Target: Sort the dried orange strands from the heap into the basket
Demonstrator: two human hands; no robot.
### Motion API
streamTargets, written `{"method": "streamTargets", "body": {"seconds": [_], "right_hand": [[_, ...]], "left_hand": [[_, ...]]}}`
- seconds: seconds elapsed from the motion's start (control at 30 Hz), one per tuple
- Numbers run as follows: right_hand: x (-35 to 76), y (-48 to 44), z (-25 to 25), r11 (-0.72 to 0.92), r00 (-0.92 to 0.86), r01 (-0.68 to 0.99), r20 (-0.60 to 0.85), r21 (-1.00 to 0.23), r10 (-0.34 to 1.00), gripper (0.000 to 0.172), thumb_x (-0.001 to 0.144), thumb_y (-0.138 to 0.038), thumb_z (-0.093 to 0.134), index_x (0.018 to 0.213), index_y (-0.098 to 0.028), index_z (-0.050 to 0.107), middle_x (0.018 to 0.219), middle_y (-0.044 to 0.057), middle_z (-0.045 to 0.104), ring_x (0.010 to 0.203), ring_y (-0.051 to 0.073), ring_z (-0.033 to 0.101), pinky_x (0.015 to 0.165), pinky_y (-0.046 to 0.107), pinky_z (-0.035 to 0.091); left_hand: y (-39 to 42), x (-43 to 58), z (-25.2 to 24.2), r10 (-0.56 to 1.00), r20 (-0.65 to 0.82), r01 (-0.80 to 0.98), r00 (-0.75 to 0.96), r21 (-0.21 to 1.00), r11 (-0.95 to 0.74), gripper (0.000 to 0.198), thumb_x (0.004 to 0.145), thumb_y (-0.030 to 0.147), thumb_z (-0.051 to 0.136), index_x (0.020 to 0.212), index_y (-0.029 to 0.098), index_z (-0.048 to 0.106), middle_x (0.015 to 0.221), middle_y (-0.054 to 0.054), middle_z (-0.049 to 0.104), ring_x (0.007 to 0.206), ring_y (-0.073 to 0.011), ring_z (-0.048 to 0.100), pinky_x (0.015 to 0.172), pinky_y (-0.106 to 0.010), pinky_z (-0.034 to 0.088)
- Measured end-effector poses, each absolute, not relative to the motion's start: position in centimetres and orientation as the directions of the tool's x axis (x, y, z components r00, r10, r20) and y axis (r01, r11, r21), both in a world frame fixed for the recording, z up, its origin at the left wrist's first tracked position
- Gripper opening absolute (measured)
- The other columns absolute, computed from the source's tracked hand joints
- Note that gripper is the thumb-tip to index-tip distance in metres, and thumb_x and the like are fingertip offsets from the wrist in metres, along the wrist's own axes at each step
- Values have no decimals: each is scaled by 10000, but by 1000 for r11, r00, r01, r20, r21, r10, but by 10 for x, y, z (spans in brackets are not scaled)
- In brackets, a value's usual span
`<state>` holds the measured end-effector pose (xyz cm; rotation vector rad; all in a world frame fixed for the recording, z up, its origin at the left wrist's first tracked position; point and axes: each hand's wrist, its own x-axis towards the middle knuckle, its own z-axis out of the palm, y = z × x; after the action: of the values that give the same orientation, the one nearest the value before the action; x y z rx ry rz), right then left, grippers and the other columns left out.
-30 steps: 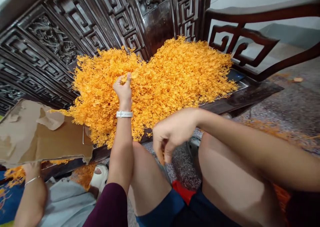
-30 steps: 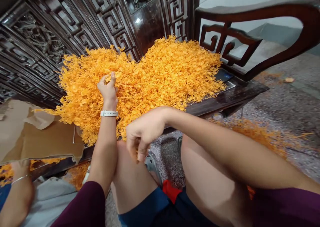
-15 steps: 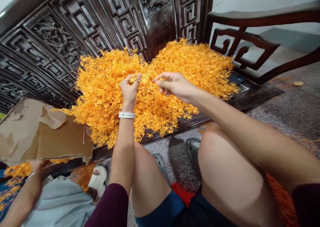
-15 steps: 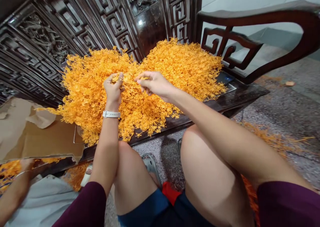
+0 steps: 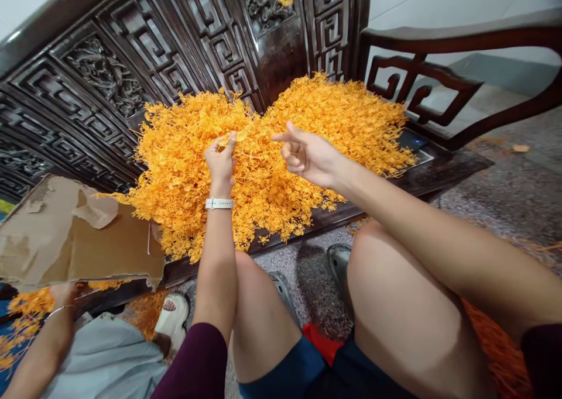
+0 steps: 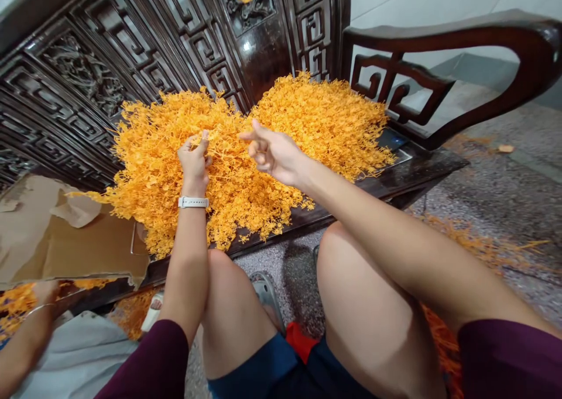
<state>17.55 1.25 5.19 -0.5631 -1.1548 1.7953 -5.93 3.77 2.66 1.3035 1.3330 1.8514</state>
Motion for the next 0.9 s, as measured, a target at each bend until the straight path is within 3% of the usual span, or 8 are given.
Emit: {"method": "streamTargets", "body": {"seconds": [0.07,0.13,0.27,0.37,0.57,0.73,0.9], "right_hand": [[173,16,47,-146,-426,-368,27,-918,904,217,952,-383,727,907,-181,660,638,-22,541,478,76,341,428,252,227],[171,17,43,-93,-364,-283,17,-955,931,234,906,-355,787,868,-195,620,695,1,575,514,88,397,445,254,274],[167,16,38,-75,-441,-188,17,-979,897,379,846,-495,848,912,-211,604,865,58,646,640,136,550,505,283,435],[164,16,35,-67,-487,-222,51,-973,872,413,859,-563,816,882,-210,603,783,45,595,621,137,522,485,284,423],[166,23,30,87,-397,-164,147,-983,906,420,879,-549,795,808,-227,535,621,-35,433,516,94,279,458,273,194],[166,24,38,345,-402,-18,323,-938,857,406,944,-370,748,714,-215,451,668,-24,368,644,130,313,593,296,273],[163,7,57,608,-425,141,507,-781,750,315,938,-253,700,713,-205,486,715,5,419,785,182,419,711,308,299]], "left_hand": [[36,-54,26,835,397,134,-382,917,-374,443,714,603,896,820,255,644,587,60,435,467,-75,272,411,-282,193],[35,-46,24,848,397,156,-351,918,-365,412,744,588,881,819,251,656,595,52,454,472,-76,306,416,-269,229],[33,-21,22,833,513,249,-206,851,-463,332,796,532,851,780,232,709,698,0,617,586,-102,517,534,-260,422],[32,-7,22,777,627,285,-57,756,-589,254,794,458,867,779,231,754,811,-31,720,764,-150,644,728,-309,529],[30,-9,26,750,658,356,-66,718,-599,228,807,444,864,799,237,770,846,-40,759,791,-182,665,777,-355,538],[32,-24,32,741,664,424,-96,701,-574,248,766,453,895,791,236,777,847,-49,765,815,-198,676,773,-355,533],[38,-31,34,725,677,371,-128,710,-598,236,796,443,857,778,228,760,840,-47,755,818,-194,684,794,-347,544]]}}
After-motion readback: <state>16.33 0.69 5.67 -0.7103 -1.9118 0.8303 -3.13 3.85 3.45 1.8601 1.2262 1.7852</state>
